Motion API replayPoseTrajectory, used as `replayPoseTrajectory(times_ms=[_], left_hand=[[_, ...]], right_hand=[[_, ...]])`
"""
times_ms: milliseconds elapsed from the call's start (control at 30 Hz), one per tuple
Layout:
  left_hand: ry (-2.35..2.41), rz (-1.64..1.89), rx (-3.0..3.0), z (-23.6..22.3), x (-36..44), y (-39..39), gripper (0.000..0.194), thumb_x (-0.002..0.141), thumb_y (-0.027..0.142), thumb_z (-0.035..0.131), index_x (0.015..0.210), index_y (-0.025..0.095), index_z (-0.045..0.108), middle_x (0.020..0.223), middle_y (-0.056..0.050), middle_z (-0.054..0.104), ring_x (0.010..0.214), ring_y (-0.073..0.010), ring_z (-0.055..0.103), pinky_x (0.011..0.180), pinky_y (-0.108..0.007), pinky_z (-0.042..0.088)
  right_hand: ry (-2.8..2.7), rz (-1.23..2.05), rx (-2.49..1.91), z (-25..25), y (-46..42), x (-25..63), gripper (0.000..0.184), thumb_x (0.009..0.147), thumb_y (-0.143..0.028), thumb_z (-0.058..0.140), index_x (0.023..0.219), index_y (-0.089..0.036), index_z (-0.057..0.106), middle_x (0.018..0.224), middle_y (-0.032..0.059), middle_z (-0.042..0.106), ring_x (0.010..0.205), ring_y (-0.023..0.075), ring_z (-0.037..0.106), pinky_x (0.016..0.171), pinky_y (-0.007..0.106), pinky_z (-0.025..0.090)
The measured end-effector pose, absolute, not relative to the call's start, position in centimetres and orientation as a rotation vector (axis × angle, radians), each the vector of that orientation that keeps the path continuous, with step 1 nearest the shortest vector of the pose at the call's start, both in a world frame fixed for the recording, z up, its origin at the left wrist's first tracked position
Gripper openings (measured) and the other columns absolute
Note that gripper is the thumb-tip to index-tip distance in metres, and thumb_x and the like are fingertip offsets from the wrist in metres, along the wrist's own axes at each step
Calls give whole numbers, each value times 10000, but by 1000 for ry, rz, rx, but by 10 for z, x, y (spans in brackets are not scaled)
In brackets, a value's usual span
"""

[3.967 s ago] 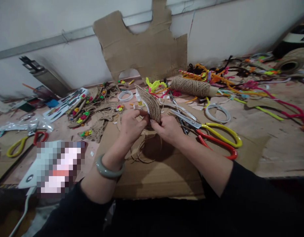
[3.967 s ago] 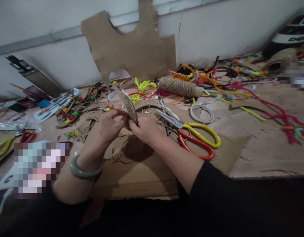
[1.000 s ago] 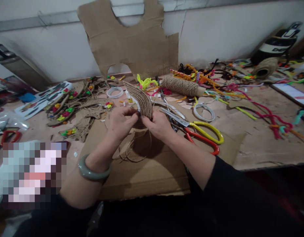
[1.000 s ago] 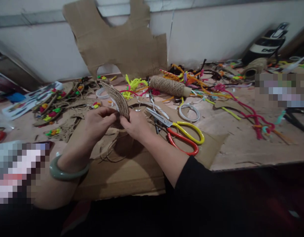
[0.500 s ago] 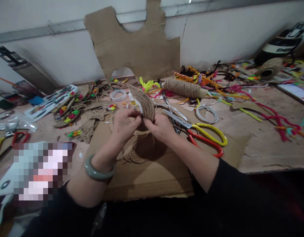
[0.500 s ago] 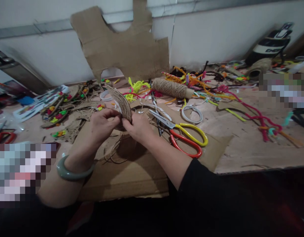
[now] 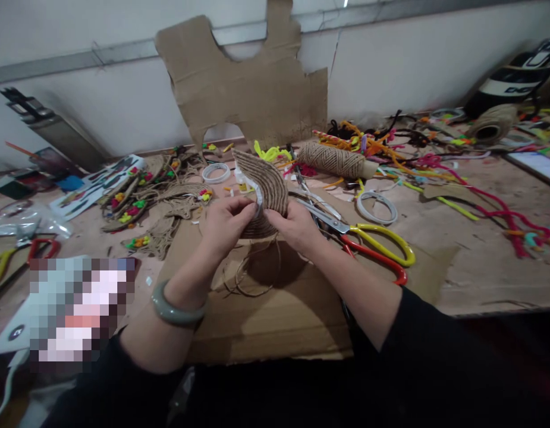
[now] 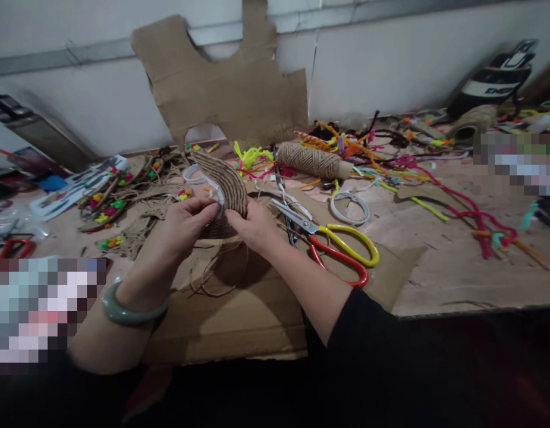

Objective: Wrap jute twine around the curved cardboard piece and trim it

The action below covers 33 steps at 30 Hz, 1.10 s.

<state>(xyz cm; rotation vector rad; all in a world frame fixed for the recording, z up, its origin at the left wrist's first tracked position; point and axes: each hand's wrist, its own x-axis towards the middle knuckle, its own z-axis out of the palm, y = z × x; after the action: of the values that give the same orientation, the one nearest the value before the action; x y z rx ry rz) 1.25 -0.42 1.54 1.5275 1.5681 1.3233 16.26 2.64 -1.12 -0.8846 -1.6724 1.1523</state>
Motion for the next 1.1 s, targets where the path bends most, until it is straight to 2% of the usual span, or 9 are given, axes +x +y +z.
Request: replayPoseTrajectory(times_ms=[333,533,700,833,1100], left_hand=[[1523,1253,1344,19,17,-4,196,591,345,692,639,156,671,544,25,566,504,-98,458,501,-234,336],[1514,1240,1270,19,17,-3,245,549,376,718,619,152,648,540,27,561,500,-92,446,499,-231,332],[1505,1218,1237,20,17,-3,314,546,436,750,621,151,639,522,31,534,488,-89,426,488,-230,306],[1450,1222,1203,21,16,-2,375,536,494,765,621,150,640,549,17,557,520,-100,451,524,-241,350],[1389,1231,1296,18,13,-1,242,574,364,758,592,149,648,578,7,589,572,-105,476,592,-245,378]], right_hand=[[-1706,1201,-888,-12,28,164,229,767,-353,535,863,-151,589,812,36,593,759,166,529,754,340,456],[-1739,1229,-875,-12,29,164,235,774,-363,522,839,-146,585,779,22,556,726,152,497,719,322,438],[-1686,1311,-847,-12,28,165,262,777,-361,538,901,-140,604,837,40,603,801,175,547,760,336,463],[-1639,1374,-831,-13,29,165,250,777,-342,553,910,-141,619,859,44,641,832,185,583,791,348,481],[-1680,1372,-831,-14,32,164,223,767,-309,561,901,-143,628,871,38,646,838,180,587,823,356,478]])
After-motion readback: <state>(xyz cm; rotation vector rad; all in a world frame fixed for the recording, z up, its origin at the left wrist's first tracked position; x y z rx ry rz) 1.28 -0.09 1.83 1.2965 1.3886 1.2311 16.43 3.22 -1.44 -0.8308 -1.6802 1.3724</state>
